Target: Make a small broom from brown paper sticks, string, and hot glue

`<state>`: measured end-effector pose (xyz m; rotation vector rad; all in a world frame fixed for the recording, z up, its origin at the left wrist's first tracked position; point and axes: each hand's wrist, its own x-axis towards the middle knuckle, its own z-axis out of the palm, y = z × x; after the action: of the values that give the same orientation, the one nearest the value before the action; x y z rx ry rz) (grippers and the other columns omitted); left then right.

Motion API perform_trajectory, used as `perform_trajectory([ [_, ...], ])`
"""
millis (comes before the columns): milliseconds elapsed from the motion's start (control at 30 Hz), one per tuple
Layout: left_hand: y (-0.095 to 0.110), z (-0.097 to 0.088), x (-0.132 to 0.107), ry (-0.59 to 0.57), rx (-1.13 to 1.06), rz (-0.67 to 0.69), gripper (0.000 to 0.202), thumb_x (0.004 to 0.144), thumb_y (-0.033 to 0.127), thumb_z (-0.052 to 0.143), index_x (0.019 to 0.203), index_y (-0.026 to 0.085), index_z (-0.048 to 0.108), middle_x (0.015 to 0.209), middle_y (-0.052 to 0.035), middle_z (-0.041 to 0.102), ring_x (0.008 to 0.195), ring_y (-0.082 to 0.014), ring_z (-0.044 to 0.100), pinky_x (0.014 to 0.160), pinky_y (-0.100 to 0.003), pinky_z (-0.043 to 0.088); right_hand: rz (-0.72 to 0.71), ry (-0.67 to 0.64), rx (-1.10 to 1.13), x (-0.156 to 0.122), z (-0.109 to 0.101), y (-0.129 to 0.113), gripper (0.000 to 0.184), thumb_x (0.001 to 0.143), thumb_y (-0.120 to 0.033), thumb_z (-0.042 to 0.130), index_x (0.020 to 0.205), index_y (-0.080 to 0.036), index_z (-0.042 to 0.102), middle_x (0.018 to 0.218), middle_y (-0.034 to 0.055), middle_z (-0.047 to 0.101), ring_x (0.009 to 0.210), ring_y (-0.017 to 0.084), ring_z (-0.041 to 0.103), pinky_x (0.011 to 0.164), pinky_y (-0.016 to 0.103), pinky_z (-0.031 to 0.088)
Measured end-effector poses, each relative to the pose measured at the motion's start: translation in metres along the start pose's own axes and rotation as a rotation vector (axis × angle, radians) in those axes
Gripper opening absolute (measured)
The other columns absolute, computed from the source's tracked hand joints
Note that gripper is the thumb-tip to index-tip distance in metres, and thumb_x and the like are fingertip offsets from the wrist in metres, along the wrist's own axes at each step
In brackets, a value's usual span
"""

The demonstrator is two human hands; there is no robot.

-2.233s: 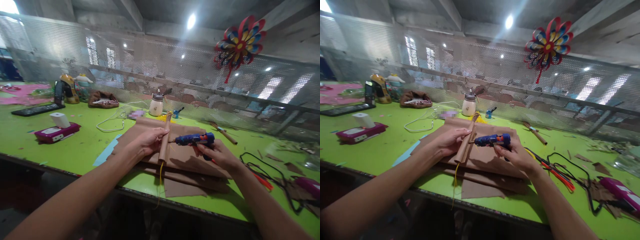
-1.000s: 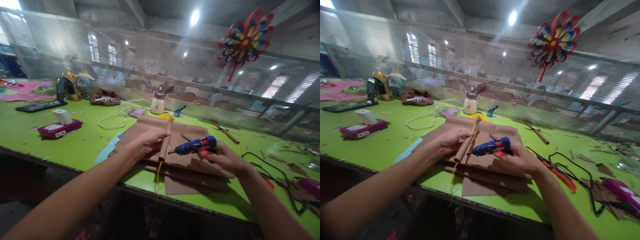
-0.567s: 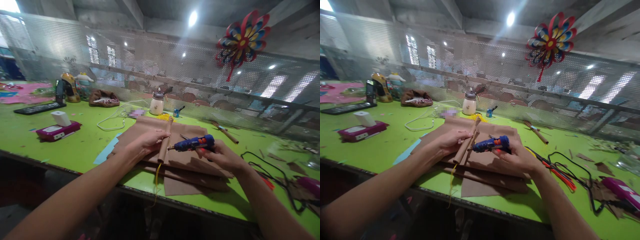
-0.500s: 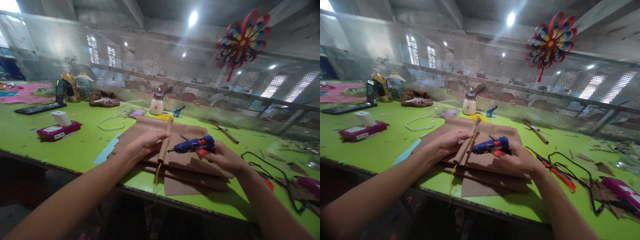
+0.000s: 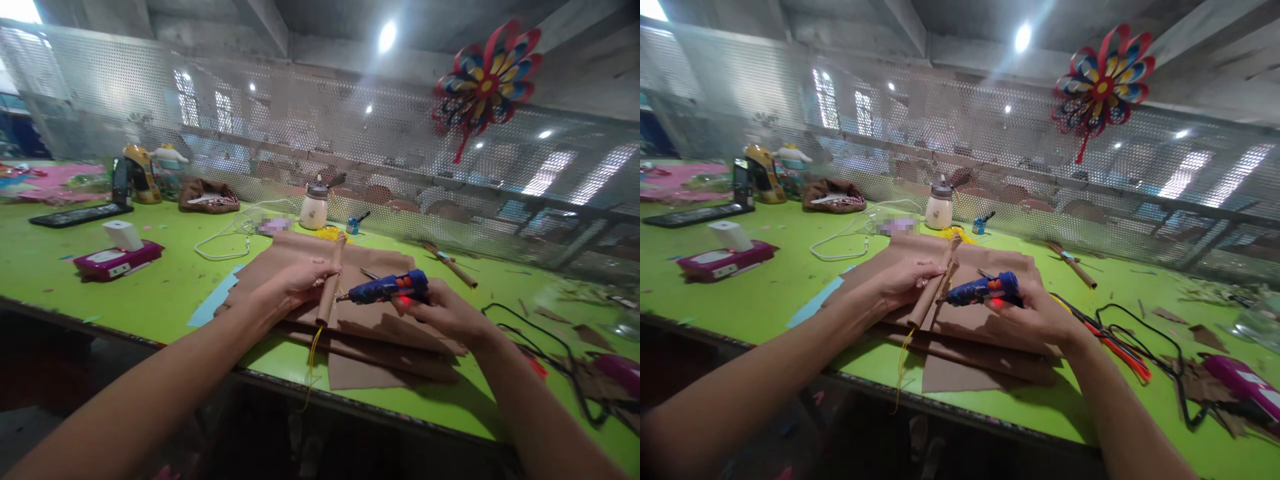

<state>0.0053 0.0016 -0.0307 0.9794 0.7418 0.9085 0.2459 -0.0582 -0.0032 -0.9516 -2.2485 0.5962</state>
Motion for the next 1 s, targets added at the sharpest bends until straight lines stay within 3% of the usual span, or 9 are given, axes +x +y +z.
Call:
perform_trajectory([
  [367,-0.0002,0.0007,0.0004,0.04,-0.017,-0.003,0.01,0.074,0.008,0.059,0.083,0.006,0.062,0.078,-0.0106,0.066,0.062,-0.0144,0.06,0.067,-0.031,0.05,-0.011,-0.034,0.035,0.0,0.0004,-0.0055,0.021,0.083,-0.031,0.056,0.07,-0.016,0.062,0.062,0.0006,0.055,0.059,0.011,0.049,0.055,0.023,0.041],
  [533,0.0002,0.0023,-0.0018,0.024,0.003,0.018,0.007,0.072,0.01,0.062,0.078,0.007,0.062,0.071,-0.0085,0.064,0.059,-0.0132,0.058,0.064,-0.03,0.049,0.049,-0.047,0.095,-0.0033,0.002,-0.0043,0.021,0.082,-0.034,0.057,0.076,-0.015,0.064,0.065,0.0017,0.057,0.061,0.012,0.05,0.054,0.023,0.042],
  [767,0.001,0.0018,-0.0015,0.09,0.007,0.04,0.007,0.072,0.01,0.061,0.078,0.008,0.061,0.071,-0.0077,0.063,0.059,-0.0128,0.057,0.063,-0.028,0.047,0.063,-0.072,0.118,-0.0069,0.0003,0.0,0.023,0.08,-0.037,0.061,0.085,-0.015,0.068,0.066,0.002,0.058,0.058,0.012,0.048,0.052,0.023,0.04],
  [1000,0.0025,0.0068,-0.0061,0.079,0.049,0.092,0.008,0.071,0.015,0.064,0.076,0.01,0.06,0.066,-0.0037,0.06,0.057,-0.0116,0.055,0.058,-0.026,0.045,0.039,0.093,0.092,0.0017,0.004,-0.0012,0.023,0.08,-0.034,0.059,0.079,-0.012,0.066,0.063,0.0027,0.057,0.059,0.012,0.049,0.055,0.024,0.041],
])
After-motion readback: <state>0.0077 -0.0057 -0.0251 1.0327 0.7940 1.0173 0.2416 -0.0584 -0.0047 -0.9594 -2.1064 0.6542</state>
